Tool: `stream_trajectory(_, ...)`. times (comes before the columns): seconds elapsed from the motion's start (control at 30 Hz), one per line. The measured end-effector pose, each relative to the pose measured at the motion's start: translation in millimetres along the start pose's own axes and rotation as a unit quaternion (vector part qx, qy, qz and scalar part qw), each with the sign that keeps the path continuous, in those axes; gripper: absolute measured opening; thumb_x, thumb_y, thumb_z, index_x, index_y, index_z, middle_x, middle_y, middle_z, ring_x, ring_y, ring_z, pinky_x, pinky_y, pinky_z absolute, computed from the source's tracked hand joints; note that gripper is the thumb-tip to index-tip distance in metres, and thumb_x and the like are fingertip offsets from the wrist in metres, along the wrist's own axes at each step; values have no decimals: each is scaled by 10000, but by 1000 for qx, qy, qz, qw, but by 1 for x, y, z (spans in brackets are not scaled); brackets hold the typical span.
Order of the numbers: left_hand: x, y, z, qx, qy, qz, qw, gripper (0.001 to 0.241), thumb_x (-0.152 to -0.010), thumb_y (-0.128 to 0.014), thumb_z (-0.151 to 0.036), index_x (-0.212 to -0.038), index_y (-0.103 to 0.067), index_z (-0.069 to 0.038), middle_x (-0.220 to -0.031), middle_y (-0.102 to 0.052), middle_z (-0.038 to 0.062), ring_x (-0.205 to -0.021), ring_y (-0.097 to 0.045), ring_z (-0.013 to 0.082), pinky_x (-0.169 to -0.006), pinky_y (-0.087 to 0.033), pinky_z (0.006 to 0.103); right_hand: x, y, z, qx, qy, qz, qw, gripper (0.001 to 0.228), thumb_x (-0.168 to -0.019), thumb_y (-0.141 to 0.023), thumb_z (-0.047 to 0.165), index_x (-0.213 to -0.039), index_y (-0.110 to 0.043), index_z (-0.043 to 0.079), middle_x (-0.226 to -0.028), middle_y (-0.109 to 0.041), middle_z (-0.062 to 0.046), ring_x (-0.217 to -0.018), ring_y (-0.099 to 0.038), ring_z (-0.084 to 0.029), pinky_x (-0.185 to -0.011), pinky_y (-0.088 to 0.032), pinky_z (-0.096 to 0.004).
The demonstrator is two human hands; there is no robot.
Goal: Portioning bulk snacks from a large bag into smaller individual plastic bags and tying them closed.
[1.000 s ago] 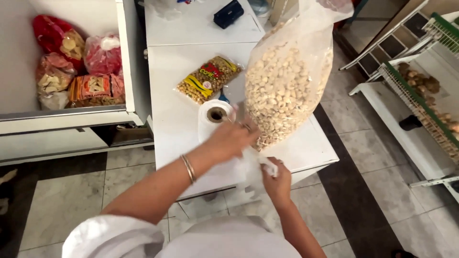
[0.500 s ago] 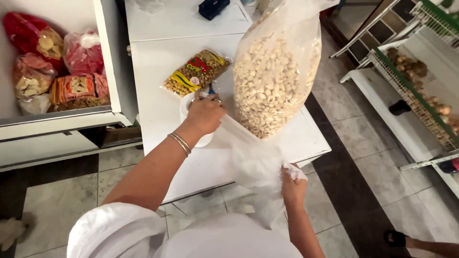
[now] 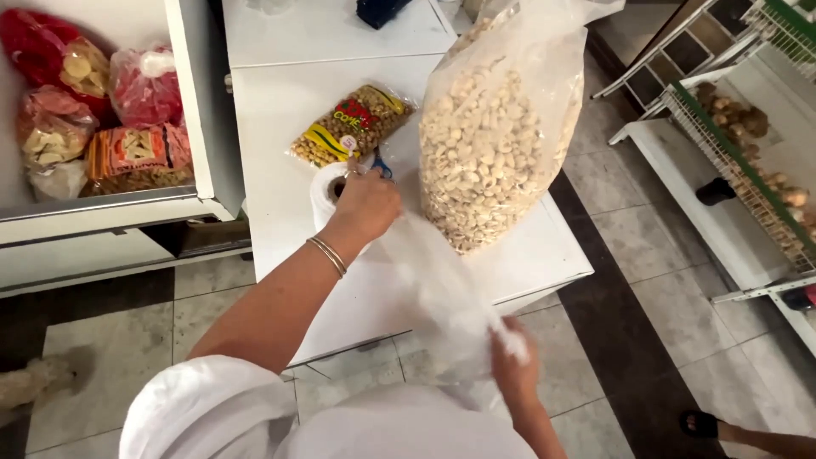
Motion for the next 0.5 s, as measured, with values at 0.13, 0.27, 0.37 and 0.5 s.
stream_trajectory(0.13, -10, -7, 10, -4, 33, -35, 999, 344, -901, -705, 42, -1090, -906, -163, -991, -817, 16, -1145, -749, 384, -1223, -400, 943, 42, -16, -31, 89, 217, 109, 966, 554, -628, -904, 408, -1143, -811, 224, -811, -737, -61, -730, -714, -314, -653, -477, -460)
stream_trajectory(0.27, -17, -8, 31, -8, 82, 0, 997, 363, -967, -704, -18, -1175, -886, -252, -1174, -813, -3, -1144, -765, 364, -1247, -373, 927, 74, 20, -104, 95, 166, 103, 976, 456, -766, -803, 441, -1165, -831, 221, -1027, -890, -65, -937, -846, -320, -769, -599, -433)
stream_trajectory(0.37, -27, -18, 35, -87, 14, -42, 995, 293, -888, -801, 14, -1042, -900, -215, -983, -822, -6, -945, -779, 310, -1221, -449, 874, 89, 29, -140, 260, -3, 147, 954, 490, -737, -794, 559, -1215, -750, 460, -863, -819, 6, -796, -758, -347, -728, -549, -469)
stream_trajectory(0.5, -60, -41, 67, -74, -23, -179, 981, 262, -893, -762, -3, -1028, -873, -199, -960, -849, 43, -911, -819, 316, -1252, -493, 781, 83, 36, -16, 24, -1, 48, 999, 259, -963, -707, 352, -1042, -872, 168, -764, -783, -38, -718, -682, -176, -689, -513, -367)
Point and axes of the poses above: each hand's wrist, its own x-axis away from the middle knuckle, its own y-axis out of the back of the hand, z = x × y, the point moved 2 cm from there along -x, towards the middle knuckle
